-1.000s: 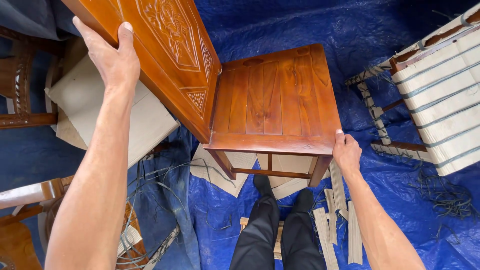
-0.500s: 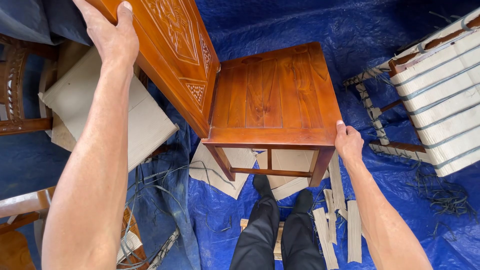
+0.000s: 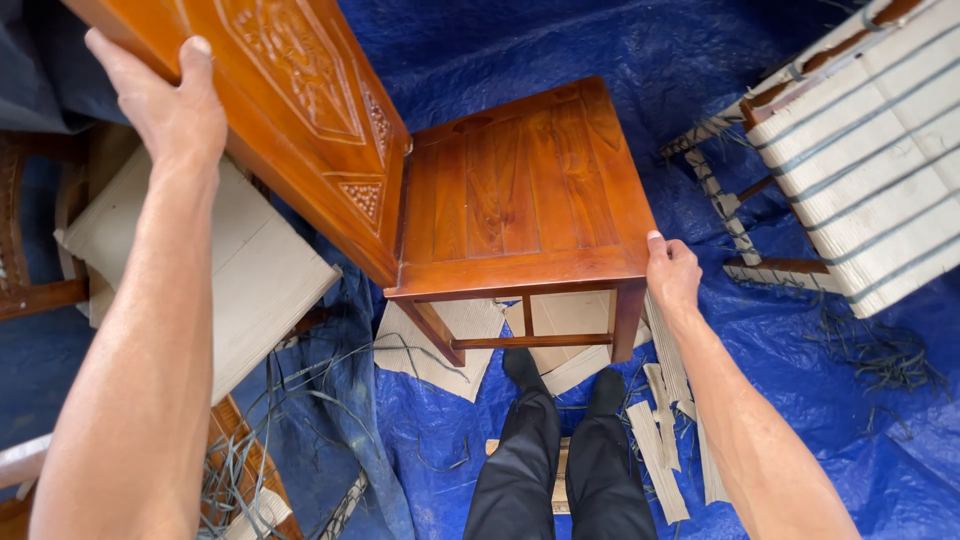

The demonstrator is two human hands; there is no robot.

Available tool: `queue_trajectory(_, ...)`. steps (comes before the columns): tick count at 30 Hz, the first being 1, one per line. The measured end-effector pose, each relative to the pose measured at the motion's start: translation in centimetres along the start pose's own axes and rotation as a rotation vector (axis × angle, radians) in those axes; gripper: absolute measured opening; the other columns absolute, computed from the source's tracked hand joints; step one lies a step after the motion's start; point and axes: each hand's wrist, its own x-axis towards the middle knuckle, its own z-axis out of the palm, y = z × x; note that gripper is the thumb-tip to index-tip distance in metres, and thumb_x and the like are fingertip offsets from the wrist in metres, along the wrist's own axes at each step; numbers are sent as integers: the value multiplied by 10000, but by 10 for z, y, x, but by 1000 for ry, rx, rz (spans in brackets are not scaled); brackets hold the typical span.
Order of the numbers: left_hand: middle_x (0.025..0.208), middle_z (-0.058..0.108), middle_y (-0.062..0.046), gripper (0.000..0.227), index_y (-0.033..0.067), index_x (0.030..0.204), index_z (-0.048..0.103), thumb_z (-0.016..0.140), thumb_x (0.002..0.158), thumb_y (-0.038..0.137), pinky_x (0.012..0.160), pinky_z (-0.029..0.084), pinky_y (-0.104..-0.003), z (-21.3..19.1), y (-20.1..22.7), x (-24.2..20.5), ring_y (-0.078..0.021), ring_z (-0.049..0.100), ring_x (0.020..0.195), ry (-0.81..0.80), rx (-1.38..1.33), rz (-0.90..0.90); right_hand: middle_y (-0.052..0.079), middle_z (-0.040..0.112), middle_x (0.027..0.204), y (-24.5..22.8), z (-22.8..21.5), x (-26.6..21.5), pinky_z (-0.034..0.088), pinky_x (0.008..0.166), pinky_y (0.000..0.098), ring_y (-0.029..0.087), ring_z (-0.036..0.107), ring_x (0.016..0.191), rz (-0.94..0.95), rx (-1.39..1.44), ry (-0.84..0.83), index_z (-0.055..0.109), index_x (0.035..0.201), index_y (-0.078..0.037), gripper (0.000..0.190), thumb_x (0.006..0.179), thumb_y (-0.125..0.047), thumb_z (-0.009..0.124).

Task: The person unties plastic strips from a wooden chair by hand to remove cardboard protective padding, then collects the discarded strips from a blue tarp.

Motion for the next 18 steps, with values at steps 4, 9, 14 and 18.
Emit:
queue_trajectory(4, 1589, 347, -318, 908, -85, 1582, 64, 748, 1038, 162, 1197, 323, -412, -8, 29, -16, -391, 432, 1475, -27, 19, 77, 161, 697, 808, 11, -8, -22, 503, 685, 370, 223, 649, 701, -25, 206, 6, 682, 965, -8, 453, 1034, -445, 584)
queue_trajectory(9, 1574, 493, -255, 787, -56, 1610, 292, 788, 1029, 132, 1226, 389, -429, 4, 65, -91, -354, 497, 1437, -114, 53, -48, 42, 641, 766, 82, -1, -62, 456, 523, 291, 114, 576, 574, -43, 484, -67, 626, 976, -30, 370, 1046, -386, 551)
queue_trajectory(14, 1299, 571, -173, 486, -46, 1314, 414, 764, 1065, 182, 1154, 461, -415, 30, 9, -244, -275, 572, 1265, -130, -221, 14, 34, 651, 717, 197, 18, -120, 490, 511, 293, 114, 604, 533, 76, 435, -100, 612, 930, -32, 347, 1033, -362, 577)
queue_trajectory(18, 1043, 657, -150, 457, 19, 1083, 572, 779, 910, 389, 899, 535, -432, 28, -39, -451, -294, 657, 951, -448, 335, -342, 61, 707, 710, 311, 25, -169, 550, 560, 330, 163, 681, 544, 310, 257, -237, 647, 932, -37, 329, 985, -360, 612)
